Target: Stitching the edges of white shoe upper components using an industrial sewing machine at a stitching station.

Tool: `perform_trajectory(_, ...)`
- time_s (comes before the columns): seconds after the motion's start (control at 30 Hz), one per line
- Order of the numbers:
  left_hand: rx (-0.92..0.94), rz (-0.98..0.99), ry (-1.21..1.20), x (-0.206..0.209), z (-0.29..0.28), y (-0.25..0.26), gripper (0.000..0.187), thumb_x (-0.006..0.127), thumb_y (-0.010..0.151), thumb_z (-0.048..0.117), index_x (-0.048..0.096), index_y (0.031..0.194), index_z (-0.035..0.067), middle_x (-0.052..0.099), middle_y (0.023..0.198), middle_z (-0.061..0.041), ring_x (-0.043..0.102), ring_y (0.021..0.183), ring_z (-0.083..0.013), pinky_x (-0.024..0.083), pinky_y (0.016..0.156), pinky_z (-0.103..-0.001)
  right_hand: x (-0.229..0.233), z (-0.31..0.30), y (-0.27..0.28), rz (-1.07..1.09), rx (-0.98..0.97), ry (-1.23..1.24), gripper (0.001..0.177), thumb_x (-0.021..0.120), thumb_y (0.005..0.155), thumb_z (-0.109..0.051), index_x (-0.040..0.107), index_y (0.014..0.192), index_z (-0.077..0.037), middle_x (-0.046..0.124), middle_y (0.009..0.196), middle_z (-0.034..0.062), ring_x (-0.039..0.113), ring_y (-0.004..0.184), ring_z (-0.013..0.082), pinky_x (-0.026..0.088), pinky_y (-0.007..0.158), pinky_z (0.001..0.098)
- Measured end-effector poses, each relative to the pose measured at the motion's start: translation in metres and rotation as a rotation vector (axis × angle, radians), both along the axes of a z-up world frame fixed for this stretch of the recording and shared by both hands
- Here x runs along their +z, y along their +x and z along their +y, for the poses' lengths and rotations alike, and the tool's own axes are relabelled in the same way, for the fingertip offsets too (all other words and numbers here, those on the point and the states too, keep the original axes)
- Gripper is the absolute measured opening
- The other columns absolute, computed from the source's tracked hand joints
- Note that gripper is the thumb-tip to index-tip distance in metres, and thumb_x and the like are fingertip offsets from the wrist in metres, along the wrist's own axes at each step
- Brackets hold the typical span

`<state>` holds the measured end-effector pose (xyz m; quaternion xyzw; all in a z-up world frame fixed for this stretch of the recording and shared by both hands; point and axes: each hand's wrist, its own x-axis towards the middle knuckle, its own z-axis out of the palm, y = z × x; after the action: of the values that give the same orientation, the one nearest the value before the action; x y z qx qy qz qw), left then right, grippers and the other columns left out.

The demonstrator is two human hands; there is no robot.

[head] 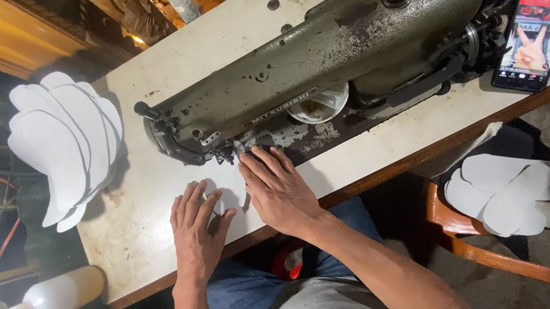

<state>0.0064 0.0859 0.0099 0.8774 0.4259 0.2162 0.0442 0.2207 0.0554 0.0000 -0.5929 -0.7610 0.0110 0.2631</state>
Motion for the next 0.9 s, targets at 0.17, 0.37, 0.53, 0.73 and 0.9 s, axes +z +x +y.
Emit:
perform_trajectory(0.17,-0.017,0.000,0.002,0.002,0.006,0.000,0.043,0.071,0.096,0.037,0.062,0.132,0.016,0.059,0.146,-0.011,0.049,0.144,-0.0341,0.036,0.117,-0.056,0.002,-0.001,0.002,0.002,0.008,-0.014,0.045,0.050,0.106,-0.024,0.055,0.145,-0.001,0.050,0.155,0.0146,0.037,0.148,0.0312,0.028,0.124,0.0514)
perform_trajectory(0.37,0.028,-0.010,-0.037,-0.004,0.013,-0.004,0.049,0.074,0.092,0.042,0.065,0.133,0.015,0.060,0.144,-0.009,0.047,0.145,-0.0326,0.033,0.119,-0.054,0.009,0.001,-0.002,0.076,0.017,0.000,0.045,0.048,0.108,-0.024,0.054,0.146,-0.003,0.054,0.151,0.0148,0.040,0.147,0.0323,0.028,0.122,0.0527)
perform_trajectory(0.53,0.070,-0.035,-0.059,-0.005,0.018,-0.002,0.051,0.077,0.090,0.044,0.068,0.133,0.017,0.060,0.143,-0.007,0.046,0.145,-0.0305,0.031,0.121,-0.052,0.004,0.002,-0.004,0.128,0.003,-0.017,0.046,0.050,0.106,-0.023,0.052,0.149,-0.006,0.054,0.150,0.0144,0.042,0.146,0.0330,0.028,0.122,0.0535)
perform_trajectory(0.73,0.051,-0.039,-0.085,-0.004,0.027,-0.004,0.053,0.076,0.090,0.044,0.068,0.135,0.018,0.060,0.144,-0.009,0.043,0.148,-0.0314,0.029,0.122,-0.053,0.004,0.002,-0.005,0.142,-0.012,0.011,0.043,0.051,0.107,-0.023,0.055,0.147,-0.008,0.055,0.149,0.0135,0.043,0.145,0.0327,0.030,0.122,0.0528)
perform_trajectory(0.9,0.035,0.003,-0.103,0.001,0.037,-0.006,0.055,0.074,0.088,0.051,0.069,0.134,0.021,0.060,0.145,-0.008,0.040,0.149,-0.0328,0.028,0.123,-0.055,0.005,0.003,-0.006,0.126,-0.015,0.051,0.039,0.054,0.106,-0.024,0.060,0.142,-0.009,0.058,0.145,0.0141,0.045,0.144,0.0332,0.032,0.121,0.0529)
